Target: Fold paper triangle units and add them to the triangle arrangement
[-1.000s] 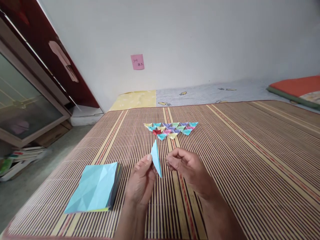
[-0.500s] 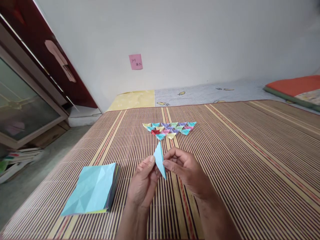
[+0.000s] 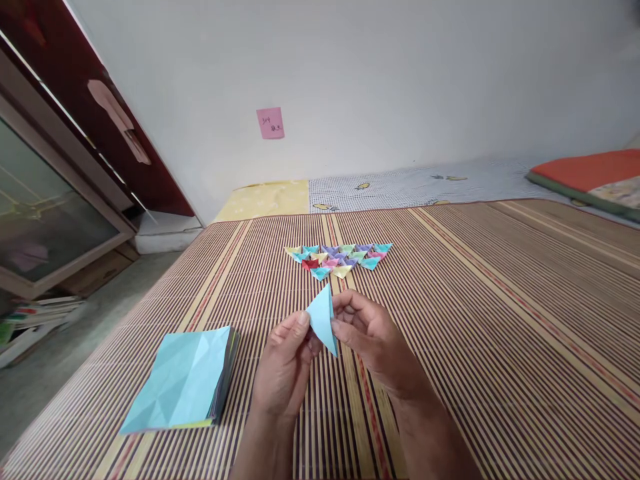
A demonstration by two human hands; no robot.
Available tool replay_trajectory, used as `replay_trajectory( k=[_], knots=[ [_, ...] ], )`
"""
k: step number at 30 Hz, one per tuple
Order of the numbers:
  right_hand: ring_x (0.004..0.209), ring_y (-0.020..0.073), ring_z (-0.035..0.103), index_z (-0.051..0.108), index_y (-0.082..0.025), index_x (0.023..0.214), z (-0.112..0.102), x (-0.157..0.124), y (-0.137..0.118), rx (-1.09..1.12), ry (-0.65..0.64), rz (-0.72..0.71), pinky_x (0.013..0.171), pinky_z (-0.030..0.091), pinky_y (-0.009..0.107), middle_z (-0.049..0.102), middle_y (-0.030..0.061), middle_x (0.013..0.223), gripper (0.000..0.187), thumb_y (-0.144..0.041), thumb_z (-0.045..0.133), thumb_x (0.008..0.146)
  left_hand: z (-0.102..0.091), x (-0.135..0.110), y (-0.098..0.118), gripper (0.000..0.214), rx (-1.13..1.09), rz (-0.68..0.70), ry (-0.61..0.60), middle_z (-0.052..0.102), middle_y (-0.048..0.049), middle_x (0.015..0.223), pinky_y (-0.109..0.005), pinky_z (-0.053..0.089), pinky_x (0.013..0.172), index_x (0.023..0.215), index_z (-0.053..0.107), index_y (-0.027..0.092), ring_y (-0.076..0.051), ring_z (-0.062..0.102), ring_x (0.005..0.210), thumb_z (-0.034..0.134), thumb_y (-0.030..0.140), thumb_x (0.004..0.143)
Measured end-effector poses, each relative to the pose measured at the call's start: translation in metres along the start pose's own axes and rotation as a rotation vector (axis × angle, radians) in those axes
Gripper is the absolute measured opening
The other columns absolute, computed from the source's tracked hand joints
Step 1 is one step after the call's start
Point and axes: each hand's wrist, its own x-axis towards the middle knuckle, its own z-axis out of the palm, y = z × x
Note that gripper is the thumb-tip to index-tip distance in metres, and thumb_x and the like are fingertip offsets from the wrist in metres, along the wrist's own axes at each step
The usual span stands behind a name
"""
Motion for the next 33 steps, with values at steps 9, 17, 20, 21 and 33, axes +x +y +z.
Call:
replay_trajectory(
  k=[9,17,20,21,33],
  knots=[
    [0.086,0.0167,0.062,0.078,-0.028,0.102,0.005,-0.001,-0.002,-0.274,0.084,-0.194,0.077,0.051,0.03,0.064,0.0005,0.098,0.02,-0.017,0.069,0.088,-0.006,-0.006,0.005,0.037,0.499,0.131,-0.028,0.047,0.0024,0.066,-0.027,0.034,0.067,0.067,0.062,0.017,-0.014,0.041,0.068,0.066,0.041,0.096],
    [0.09,0.0175,0.065,0.076,-0.025,0.091,0.016,0.001,0.002,-0.37,0.194,-0.352,0.074,0.053,0.028,0.063,0.0011,0.096,0.021,-0.009,0.064,0.086,0.011,-0.011,-0.006,0.04,0.314,0.009,-0.067,0.062,-0.0041,0.078,-0.031,0.043,0.074,0.088,0.075,0.016,-0.018,0.054,0.079,0.055,0.049,0.1],
    [0.091,0.0187,0.065,0.072,-0.024,0.09,0.018,0.001,0.005,-0.45,0.299,-0.396,0.077,0.053,0.031,0.064,0.0016,0.096,0.019,-0.009,0.062,0.085,0.016,-0.015,-0.007,0.038,0.359,0.022,-0.012,0.071,-0.01,0.099,-0.034,0.049,0.079,0.106,0.076,0.016,-0.023,0.063,0.092,0.057,0.049,0.099],
    [0.093,0.0195,0.065,0.071,-0.024,0.09,0.018,0.001,0.006,-0.483,0.338,-0.411,0.079,0.053,0.032,0.065,0.0019,0.097,0.019,-0.008,0.061,0.085,0.018,-0.017,-0.005,0.037,0.38,0.029,-0.007,0.072,-0.0113,0.107,-0.035,0.05,0.082,0.113,0.074,0.017,-0.024,0.064,0.097,0.058,0.047,0.099],
    [0.079,0.0184,0.064,0.066,-0.024,0.091,0.017,0.001,0.006,-0.593,0.422,-0.288,0.071,0.051,0.03,0.067,0.0,0.087,0.021,-0.006,0.057,0.083,0.035,-0.023,0.002,0.057,0.359,0.02,0.059,0.078,-0.0103,0.106,-0.032,0.055,0.083,0.136,0.05,0.02,-0.02,0.074,0.089,0.072,0.014,0.084]
  ],
)
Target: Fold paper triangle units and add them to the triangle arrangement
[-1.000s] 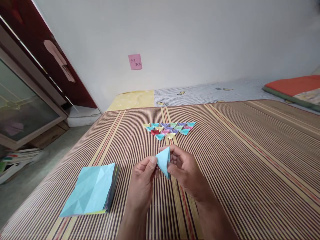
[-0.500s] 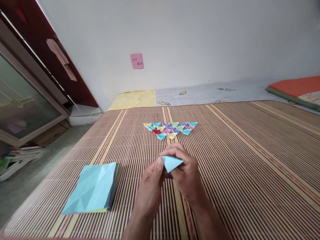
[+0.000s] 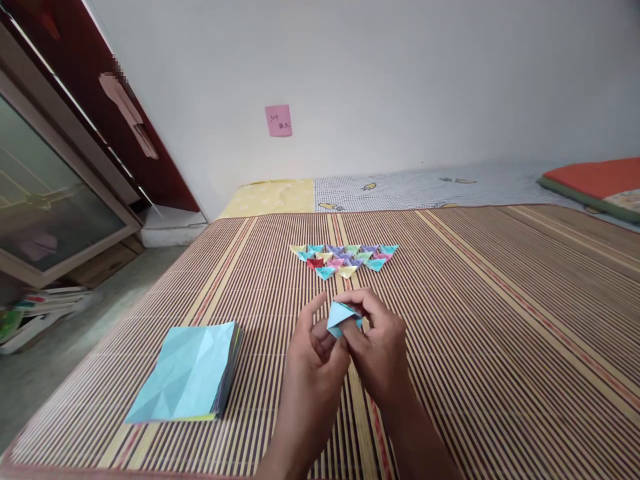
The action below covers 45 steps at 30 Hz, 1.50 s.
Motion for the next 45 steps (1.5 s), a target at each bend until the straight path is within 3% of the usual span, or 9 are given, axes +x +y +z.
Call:
replay_trajectory(
  k=[5,15,24,31,34,37,40,42,45],
  knots=[
    [0.071,0.0166,0.062,0.062,-0.024,0.085,0.001,0.0,0.0,-0.014,-0.011,-0.017,0.063,0.048,0.027,0.066,-0.0022,0.078,0.012,-0.012,0.064,0.085,-0.001,-0.003,-0.007,0.023,0.146,0.113,0.098,0.072,0.0012,0.078,-0.022,0.049,0.062,0.115,0.052,0.023,-0.012,0.061,0.059,0.063,0.022,0.094],
    [0.095,0.0222,0.068,0.067,-0.025,0.093,-0.002,0.0,-0.003,0.056,-0.128,-0.181,0.079,0.055,0.034,0.068,0.0034,0.097,0.017,-0.011,0.057,0.092,-0.002,0.002,-0.016,0.018,-0.057,0.203,0.234,0.062,0.0024,0.072,-0.024,0.048,0.062,0.093,0.059,0.021,-0.014,0.061,0.066,0.069,0.036,0.093],
    [0.103,0.0228,0.069,0.074,-0.025,0.099,-0.011,0.005,0.001,0.001,-0.187,-0.247,0.089,0.057,0.037,0.071,0.005,0.104,0.028,-0.009,0.052,0.093,-0.008,0.006,-0.009,0.01,-0.281,0.134,0.078,0.064,0.0003,0.079,-0.021,0.046,0.067,0.088,0.067,0.018,-0.011,0.057,0.07,0.074,0.025,0.086],
    [0.122,0.026,0.063,0.071,-0.027,0.122,-0.025,0.006,-0.001,0.141,-0.37,-0.145,0.105,0.05,0.044,0.068,0.0063,0.124,0.032,-0.018,0.056,0.095,-0.014,0.009,-0.006,0.022,-0.128,0.124,0.078,0.059,0.0049,0.064,-0.02,0.044,0.061,0.089,0.064,0.02,-0.011,0.057,0.062,0.083,0.025,0.08],
    [0.106,0.0241,0.068,0.073,-0.025,0.116,-0.027,0.007,0.001,0.188,-0.26,0.02,0.094,0.055,0.041,0.072,0.0062,0.112,0.023,-0.028,0.058,0.099,-0.014,0.007,-0.007,0.018,0.003,0.113,0.091,0.053,0.0076,0.059,-0.018,0.035,0.051,0.088,0.061,0.022,-0.008,0.047,0.053,0.078,0.022,0.083],
    [0.081,0.0196,0.066,0.076,-0.022,0.093,-0.025,0.01,0.004,0.154,-0.21,0.103,0.072,0.055,0.033,0.07,0.0042,0.09,0.018,-0.035,0.063,0.097,-0.011,0.005,-0.008,0.019,0.165,0.122,0.073,0.051,0.0089,0.058,-0.018,0.028,0.045,0.094,0.059,0.024,-0.008,0.04,0.047,0.074,0.016,0.084],
    [0.064,0.0151,0.056,0.071,-0.02,0.078,-0.023,0.011,0.007,0.225,-0.26,0.17,0.053,0.049,0.026,0.06,0.0005,0.073,0.024,-0.037,0.066,0.094,-0.01,0.006,-0.007,0.036,0.171,0.129,0.023,0.064,0.0054,0.068,-0.018,0.041,0.051,0.111,0.057,0.024,-0.011,0.057,0.055,0.076,0.014,0.082],
    [0.058,0.0137,0.053,0.068,-0.02,0.077,-0.023,0.011,0.009,0.287,-0.248,0.232,0.047,0.046,0.024,0.056,-0.0013,0.068,0.025,-0.038,0.066,0.094,-0.011,0.008,-0.007,0.045,0.087,0.072,-0.022,0.073,-0.0008,0.078,-0.023,0.051,0.059,0.121,0.055,0.022,-0.016,0.068,0.063,0.079,0.023,0.083],
    [0.055,0.0129,0.054,0.067,-0.02,0.077,-0.021,0.011,0.012,0.312,-0.182,0.267,0.047,0.046,0.023,0.057,-0.0022,0.065,0.025,-0.039,0.066,0.093,-0.016,0.011,-0.007,0.039,0.004,-0.056,-0.112,0.077,-0.012,0.083,-0.029,0.056,0.057,0.11,0.065,0.013,-0.022,0.074,0.064,0.068,0.047,0.092]
  ],
)
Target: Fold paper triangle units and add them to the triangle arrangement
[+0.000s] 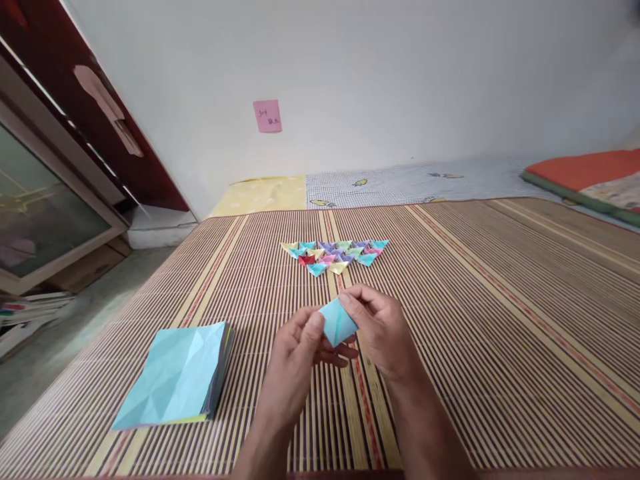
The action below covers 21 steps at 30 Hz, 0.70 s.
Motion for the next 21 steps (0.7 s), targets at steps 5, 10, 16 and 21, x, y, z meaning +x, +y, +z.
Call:
replay_trajectory(
  k=[5,10,16,21],
  knots=[
    [0.055,0.0128,0.055,0.068,-0.019,0.081,0.003,0.002,0.006,-0.009,0.001,0.026,0.046,0.044,0.022,0.059,-0.0021,0.065,0.023,-0.039,0.067,0.092,-0.002,0.004,-0.001,0.041,-0.105,-0.131,-0.054,0.078,-0.0152,0.078,-0.024,0.054,0.05,0.087,0.074,0.01,-0.021,0.075,0.059,0.07,0.051,0.089],
    [0.05,0.0116,0.05,0.066,-0.02,0.081,0.004,0.002,0.008,-0.05,0.012,0.025,0.042,0.041,0.021,0.055,-0.0035,0.062,0.024,-0.041,0.064,0.093,-0.003,0.005,0.001,0.034,-0.141,-0.15,-0.08,0.079,-0.0133,0.076,-0.021,0.058,0.054,0.085,0.075,0.008,-0.018,0.075,0.058,0.079,0.042,0.083],
    [0.053,0.0118,0.052,0.065,-0.019,0.08,0.006,0.006,0.013,-0.021,0.101,-0.033,0.048,0.044,0.022,0.057,-0.003,0.063,0.024,-0.039,0.062,0.092,-0.004,0.002,0.0,0.034,-0.14,-0.054,0.037,0.074,-0.0036,0.074,-0.025,0.061,0.062,0.086,0.06,0.016,-0.02,0.078,0.066,0.076,0.047,0.087],
    [0.051,0.0123,0.052,0.064,-0.018,0.08,0.013,0.006,0.018,-0.124,0.295,-0.129,0.046,0.041,0.023,0.058,-0.0023,0.062,0.023,-0.037,0.06,0.093,-0.001,0.004,0.0,0.029,-0.099,-0.012,0.086,0.071,0.0012,0.073,-0.027,0.062,0.071,0.086,0.057,0.017,-0.021,0.079,0.075,0.079,0.035,0.086]
  ],
)
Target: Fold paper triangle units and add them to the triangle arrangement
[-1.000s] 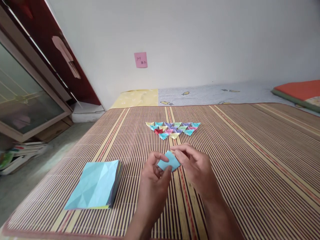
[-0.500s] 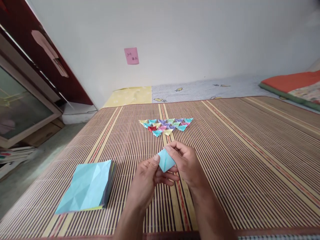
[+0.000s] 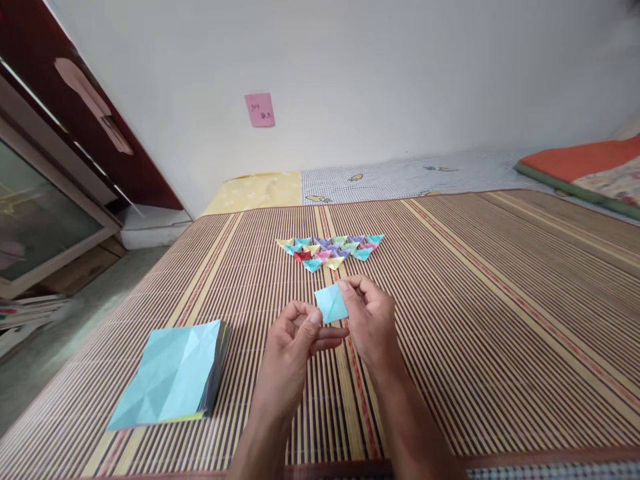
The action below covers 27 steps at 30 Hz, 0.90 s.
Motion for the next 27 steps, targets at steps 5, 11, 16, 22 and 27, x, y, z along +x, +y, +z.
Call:
replay_trajectory(
  k=[5,11,16,22,27],
  knots=[
    [0.053,0.0131,0.055,0.063,-0.019,0.082,0.006,-0.005,-0.002,-0.041,0.057,-0.055,0.048,0.043,0.023,0.06,-0.0017,0.065,0.022,-0.035,0.058,0.095,0.0,0.004,-0.003,0.033,-0.102,-0.015,0.038,0.07,0.001,0.066,-0.026,0.062,0.067,0.079,0.058,0.016,-0.022,0.079,0.072,0.086,0.034,0.078],
    [0.054,0.0134,0.054,0.063,-0.019,0.081,0.008,-0.006,-0.002,-0.057,0.063,-0.056,0.049,0.043,0.024,0.06,-0.002,0.065,0.021,-0.034,0.058,0.095,-0.001,0.006,-0.002,0.033,-0.135,-0.043,0.055,0.074,-0.0017,0.069,-0.025,0.063,0.069,0.076,0.065,0.013,-0.02,0.079,0.07,0.092,0.031,0.07],
    [0.056,0.0141,0.055,0.063,-0.019,0.08,0.009,-0.005,-0.002,-0.04,0.063,-0.041,0.05,0.044,0.025,0.06,-0.0013,0.066,0.021,-0.033,0.058,0.094,-0.003,0.008,-0.003,0.034,-0.156,-0.095,0.09,0.078,-0.0067,0.068,-0.022,0.063,0.067,0.069,0.072,0.01,-0.019,0.079,0.069,0.097,0.03,0.059],
    [0.057,0.0138,0.053,0.063,-0.019,0.08,0.012,-0.005,-0.003,0.045,0.028,0.013,0.05,0.043,0.024,0.057,-0.002,0.065,0.02,-0.034,0.059,0.092,-0.003,0.011,-0.007,0.037,-0.173,-0.093,0.157,0.076,-0.0046,0.063,-0.02,0.062,0.066,0.062,0.073,0.011,-0.017,0.077,0.066,0.101,0.03,0.048],
    [0.054,0.0117,0.047,0.062,-0.02,0.077,0.008,-0.003,-0.005,0.17,-0.062,0.103,0.049,0.039,0.023,0.052,-0.004,0.062,0.027,-0.042,0.063,0.093,-0.005,0.011,-0.013,0.027,-0.036,0.021,0.174,0.078,-0.005,0.066,-0.022,0.062,0.069,0.067,0.074,0.012,-0.015,0.076,0.065,0.094,0.029,0.062]
  ],
)
